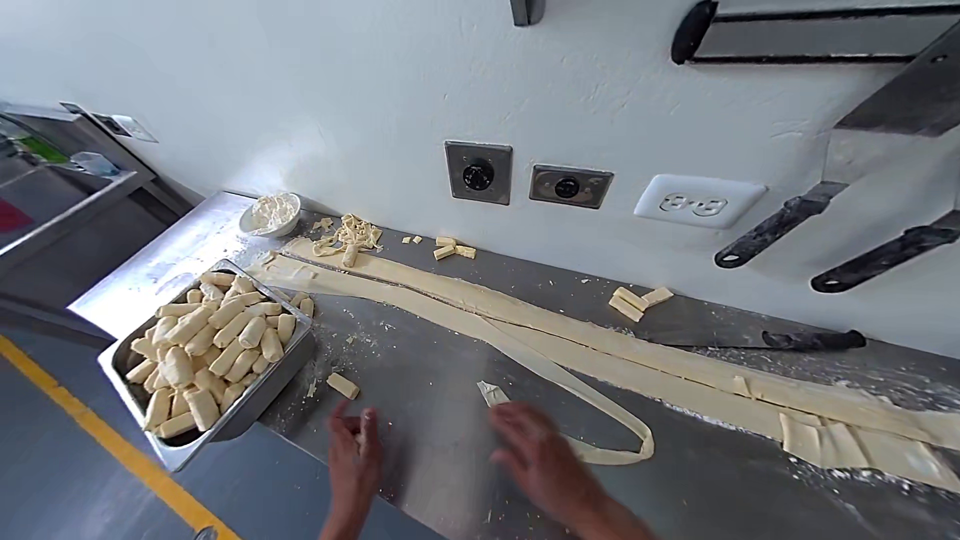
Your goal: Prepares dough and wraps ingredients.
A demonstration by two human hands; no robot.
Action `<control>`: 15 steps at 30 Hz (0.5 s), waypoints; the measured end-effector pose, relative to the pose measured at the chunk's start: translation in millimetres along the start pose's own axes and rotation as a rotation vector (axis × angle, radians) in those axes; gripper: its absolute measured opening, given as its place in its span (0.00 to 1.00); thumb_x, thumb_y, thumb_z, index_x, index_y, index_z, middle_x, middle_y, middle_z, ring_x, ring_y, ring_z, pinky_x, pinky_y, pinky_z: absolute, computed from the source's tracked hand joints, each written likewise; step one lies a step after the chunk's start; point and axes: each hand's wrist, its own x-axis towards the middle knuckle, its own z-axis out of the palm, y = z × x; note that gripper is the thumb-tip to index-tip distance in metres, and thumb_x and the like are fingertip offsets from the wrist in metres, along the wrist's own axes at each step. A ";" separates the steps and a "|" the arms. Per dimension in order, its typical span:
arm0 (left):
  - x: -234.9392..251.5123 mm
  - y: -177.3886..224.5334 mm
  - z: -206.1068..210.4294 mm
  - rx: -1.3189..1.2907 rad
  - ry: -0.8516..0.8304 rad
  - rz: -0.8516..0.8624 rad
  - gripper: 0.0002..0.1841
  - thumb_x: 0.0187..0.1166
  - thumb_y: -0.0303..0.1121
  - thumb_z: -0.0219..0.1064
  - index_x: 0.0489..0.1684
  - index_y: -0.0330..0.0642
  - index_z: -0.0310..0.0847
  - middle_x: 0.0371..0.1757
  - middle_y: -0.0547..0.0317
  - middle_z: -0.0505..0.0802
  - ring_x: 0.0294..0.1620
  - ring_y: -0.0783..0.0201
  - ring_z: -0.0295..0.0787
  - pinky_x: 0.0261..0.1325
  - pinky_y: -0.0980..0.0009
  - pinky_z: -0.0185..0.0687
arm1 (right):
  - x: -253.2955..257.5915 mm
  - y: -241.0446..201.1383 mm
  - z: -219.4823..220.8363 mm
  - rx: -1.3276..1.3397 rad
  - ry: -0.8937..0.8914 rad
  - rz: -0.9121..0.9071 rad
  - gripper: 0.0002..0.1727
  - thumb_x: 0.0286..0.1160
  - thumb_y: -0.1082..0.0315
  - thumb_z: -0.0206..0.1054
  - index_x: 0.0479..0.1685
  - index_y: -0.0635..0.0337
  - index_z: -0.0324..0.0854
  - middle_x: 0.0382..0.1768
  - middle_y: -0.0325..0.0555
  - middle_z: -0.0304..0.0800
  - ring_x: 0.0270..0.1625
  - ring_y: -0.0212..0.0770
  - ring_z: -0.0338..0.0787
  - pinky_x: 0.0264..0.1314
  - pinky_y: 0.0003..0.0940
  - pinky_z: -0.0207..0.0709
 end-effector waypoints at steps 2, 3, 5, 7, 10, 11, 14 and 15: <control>37.5 -19.6 -19.1 0.161 0.186 0.069 0.41 0.83 0.42 0.65 0.84 0.17 0.50 0.55 0.20 0.83 0.54 0.30 0.84 0.60 0.35 0.78 | 8.7 42.7 -30.8 -0.104 0.061 0.233 0.17 0.81 0.66 0.66 0.61 0.68 0.88 0.60 0.66 0.90 0.66 0.66 0.88 0.71 0.60 0.79; 53.0 -29.9 -23.6 0.215 0.245 0.087 0.42 0.81 0.39 0.67 0.84 0.17 0.48 0.63 0.13 0.78 0.62 0.24 0.79 0.67 0.34 0.73 | 11.3 61.0 -44.2 -0.141 0.075 0.335 0.17 0.83 0.67 0.64 0.60 0.70 0.88 0.58 0.69 0.89 0.65 0.68 0.87 0.70 0.61 0.78; 70.2 -42.4 -22.1 0.281 0.275 0.085 0.44 0.76 0.33 0.70 0.85 0.15 0.47 0.76 0.07 0.65 0.77 0.16 0.65 0.80 0.34 0.61 | 13.8 84.0 -64.9 -0.191 0.028 0.514 0.18 0.85 0.66 0.63 0.61 0.71 0.87 0.60 0.70 0.87 0.67 0.68 0.85 0.73 0.59 0.76; 69.4 -43.4 -17.7 0.325 0.295 0.074 0.45 0.73 0.33 0.73 0.85 0.16 0.49 0.77 0.07 0.64 0.79 0.14 0.60 0.83 0.32 0.55 | 19.4 90.1 -69.7 -0.230 -0.057 0.593 0.17 0.86 0.64 0.63 0.56 0.70 0.88 0.57 0.66 0.88 0.64 0.64 0.86 0.71 0.54 0.76; 45.8 -24.5 -15.1 0.391 0.307 0.195 0.37 0.71 0.34 0.73 0.76 0.16 0.65 0.73 0.07 0.71 0.76 0.11 0.64 0.78 0.26 0.57 | 34.8 79.8 -62.6 -0.259 -0.154 0.616 0.15 0.83 0.65 0.64 0.51 0.70 0.89 0.55 0.64 0.88 0.63 0.61 0.87 0.69 0.54 0.77; 35.5 -15.1 -11.1 0.396 0.248 0.238 0.33 0.72 0.34 0.72 0.72 0.17 0.71 0.70 0.11 0.75 0.74 0.13 0.68 0.76 0.27 0.61 | 40.6 76.0 -60.5 -0.265 -0.184 0.629 0.15 0.83 0.66 0.63 0.50 0.70 0.89 0.56 0.64 0.88 0.64 0.61 0.87 0.69 0.54 0.77; 8.0 6.7 22.2 0.308 -0.052 0.363 0.17 0.76 0.31 0.69 0.56 0.27 0.87 0.58 0.28 0.89 0.63 0.29 0.85 0.68 0.37 0.77 | 52.0 68.4 -62.1 -0.255 -0.264 0.690 0.15 0.83 0.68 0.61 0.55 0.70 0.86 0.59 0.63 0.87 0.67 0.59 0.85 0.72 0.52 0.74; 2.0 12.9 37.9 0.252 -0.142 0.404 0.13 0.76 0.30 0.68 0.51 0.30 0.90 0.53 0.34 0.92 0.57 0.36 0.90 0.63 0.41 0.83 | 54.1 67.3 -64.4 -0.242 -0.280 0.706 0.16 0.82 0.68 0.62 0.60 0.70 0.85 0.61 0.63 0.87 0.68 0.59 0.85 0.74 0.52 0.74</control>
